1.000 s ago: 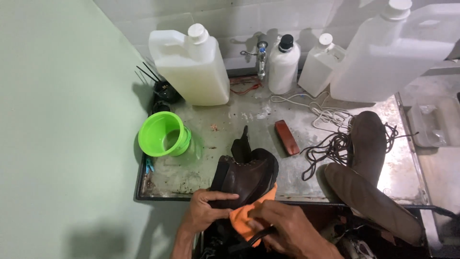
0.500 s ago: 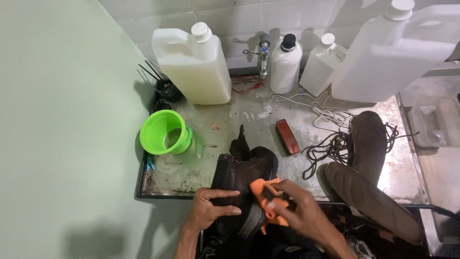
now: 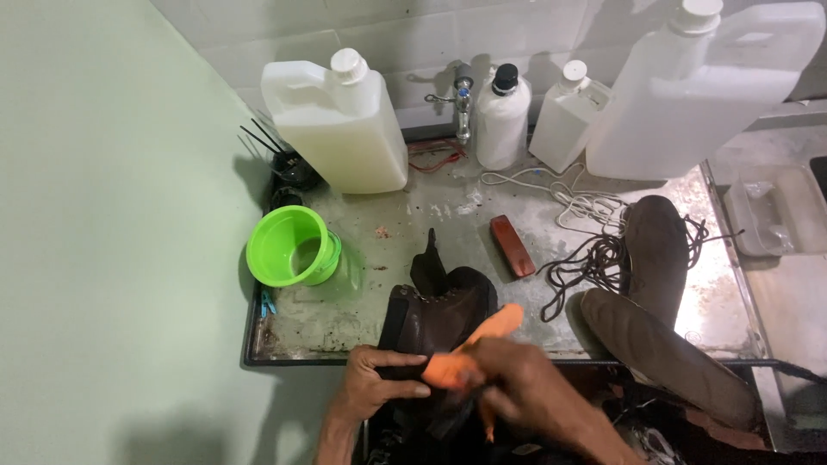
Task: The person cleans a brown leather shoe on a metal countertop. They wipe the shoe with an orange cloth, then use a small brush dipped in liquid from a green cup to scrub the shoe surface. The person alternates between brushing and wiping with the cloth, focusing on the upper and side areas of the shoe.
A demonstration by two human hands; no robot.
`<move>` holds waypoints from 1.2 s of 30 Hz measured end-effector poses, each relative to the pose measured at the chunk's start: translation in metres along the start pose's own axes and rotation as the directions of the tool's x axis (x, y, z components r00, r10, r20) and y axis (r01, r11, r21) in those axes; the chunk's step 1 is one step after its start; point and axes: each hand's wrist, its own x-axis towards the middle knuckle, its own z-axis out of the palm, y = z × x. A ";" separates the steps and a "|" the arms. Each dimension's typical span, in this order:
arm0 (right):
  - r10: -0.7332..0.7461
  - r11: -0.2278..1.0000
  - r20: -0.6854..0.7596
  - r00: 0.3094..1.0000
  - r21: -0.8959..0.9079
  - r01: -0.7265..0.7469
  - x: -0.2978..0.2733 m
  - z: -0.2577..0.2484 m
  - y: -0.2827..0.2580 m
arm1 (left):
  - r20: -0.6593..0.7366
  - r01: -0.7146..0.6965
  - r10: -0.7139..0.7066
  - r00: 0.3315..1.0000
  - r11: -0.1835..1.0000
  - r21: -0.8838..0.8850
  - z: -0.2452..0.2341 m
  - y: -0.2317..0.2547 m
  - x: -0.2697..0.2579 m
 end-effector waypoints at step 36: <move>0.283 0.803 0.137 0.949 0.508 -0.312 0.020 -0.026 -0.033 | -0.062 0.135 -0.133 0.989 0.990 0.029 0.002 0.005 0.002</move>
